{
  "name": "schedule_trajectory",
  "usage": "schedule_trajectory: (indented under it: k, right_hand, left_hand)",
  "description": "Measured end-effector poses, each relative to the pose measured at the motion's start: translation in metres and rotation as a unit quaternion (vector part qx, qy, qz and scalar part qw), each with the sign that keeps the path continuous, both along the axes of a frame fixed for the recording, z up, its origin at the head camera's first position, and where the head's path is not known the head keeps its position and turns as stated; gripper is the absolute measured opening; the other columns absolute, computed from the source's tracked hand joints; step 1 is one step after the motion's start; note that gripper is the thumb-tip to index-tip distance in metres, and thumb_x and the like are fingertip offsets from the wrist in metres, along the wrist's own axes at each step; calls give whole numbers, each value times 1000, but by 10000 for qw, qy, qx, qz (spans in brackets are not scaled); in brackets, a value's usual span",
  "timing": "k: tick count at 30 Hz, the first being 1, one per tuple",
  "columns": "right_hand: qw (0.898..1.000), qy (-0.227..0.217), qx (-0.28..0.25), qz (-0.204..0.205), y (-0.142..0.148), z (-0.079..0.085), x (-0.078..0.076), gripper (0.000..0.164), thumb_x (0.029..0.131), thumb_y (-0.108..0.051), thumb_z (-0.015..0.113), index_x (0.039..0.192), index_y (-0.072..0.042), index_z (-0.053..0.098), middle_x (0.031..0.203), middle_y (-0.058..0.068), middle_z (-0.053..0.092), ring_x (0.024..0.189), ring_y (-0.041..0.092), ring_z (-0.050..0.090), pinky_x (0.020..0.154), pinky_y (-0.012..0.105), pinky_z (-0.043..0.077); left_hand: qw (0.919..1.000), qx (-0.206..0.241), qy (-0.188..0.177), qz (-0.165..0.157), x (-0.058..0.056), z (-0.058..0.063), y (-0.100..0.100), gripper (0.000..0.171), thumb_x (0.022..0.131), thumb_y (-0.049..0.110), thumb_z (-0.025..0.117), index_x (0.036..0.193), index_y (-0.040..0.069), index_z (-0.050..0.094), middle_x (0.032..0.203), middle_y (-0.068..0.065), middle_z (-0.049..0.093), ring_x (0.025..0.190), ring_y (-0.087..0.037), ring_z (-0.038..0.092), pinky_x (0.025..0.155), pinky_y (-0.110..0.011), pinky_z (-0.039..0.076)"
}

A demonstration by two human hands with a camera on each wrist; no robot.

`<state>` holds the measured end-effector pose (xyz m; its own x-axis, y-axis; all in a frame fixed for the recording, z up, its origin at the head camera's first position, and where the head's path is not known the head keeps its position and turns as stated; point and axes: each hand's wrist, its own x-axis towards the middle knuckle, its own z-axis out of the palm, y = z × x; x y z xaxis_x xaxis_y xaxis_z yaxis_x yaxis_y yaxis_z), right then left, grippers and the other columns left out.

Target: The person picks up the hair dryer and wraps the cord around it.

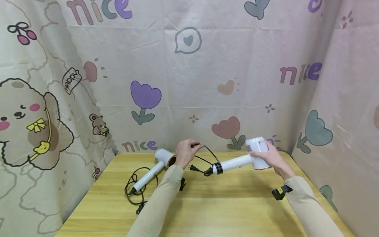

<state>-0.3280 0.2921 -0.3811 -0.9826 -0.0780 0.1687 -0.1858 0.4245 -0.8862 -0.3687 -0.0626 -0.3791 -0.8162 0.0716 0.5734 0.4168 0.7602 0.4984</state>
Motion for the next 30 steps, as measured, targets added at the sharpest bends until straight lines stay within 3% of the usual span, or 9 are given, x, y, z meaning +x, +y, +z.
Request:
schedule_trajectory:
  k: [6, 10, 14, 21, 25, 30]
  right_hand:
    - [9978, -397, -529, -9, 2, -3, -2, 79, 90, -31, 70, 147, 0, 25, 122, 26, 50, 89, 22, 62, 73, 41, 58]
    - [9920, -696, -1049, -61, -4, -9, 2, 76, 92, -30, 67, 147, 1, 24, 110, 13, 58, 85, 17, 65, 73, 39, 58]
    - [9817, -958, -1624, -263, -15, -14, 5, 76, 92, -32, 68, 147, -1, 25, 97, -1, 62, 81, 14, 67, 73, 36, 58]
    - [9570, -1353, -2347, -1038, -29, -15, 4, 88, 88, -38, 73, 148, 1, 23, 97, -3, 59, 79, 9, 65, 74, 29, 57]
    - [9455, -1349, -2453, -1662, -30, -18, 1, 94, 84, -40, 77, 150, 0, 23, 102, 1, 56, 76, 7, 62, 72, 26, 56]
    - [9443, -977, -2277, -2166, -32, -19, -1, 92, 81, -43, 80, 147, -2, 31, 114, 5, 55, 75, 4, 61, 69, 24, 55]
  left_hand:
    - [9973, 416, -554, -248, -3, -13, -1, 27, 88, 40, 72, 102, 18, 79, 97, -3, 77, 58, -7, 60, 49, -22, 41]
    - [9971, 17, -600, -466, -1, -27, -2, 25, 92, 39, 67, 105, 20, 78, 97, -2, 77, 46, -7, 50, 42, -23, 35]
    - [9950, -460, -686, -558, 2, -40, -3, 22, 95, 37, 64, 105, 23, 78, 87, 1, 77, 47, -5, 44, 44, -23, 32]
    - [9885, -984, -970, -612, 12, -50, 0, 24, 93, 41, 65, 104, 24, 78, 90, 3, 77, 55, -4, 56, 56, -25, 46]
    - [9850, -1358, -756, -747, 19, -51, 9, 26, 93, 43, 64, 106, 25, 78, 95, 3, 77, 61, -8, 62, 53, -23, 44]
    - [9771, -1979, -115, -778, 29, -50, 19, 27, 93, 48, 61, 107, 29, 77, 94, 5, 77, 48, -1, 48, 42, -18, 31]
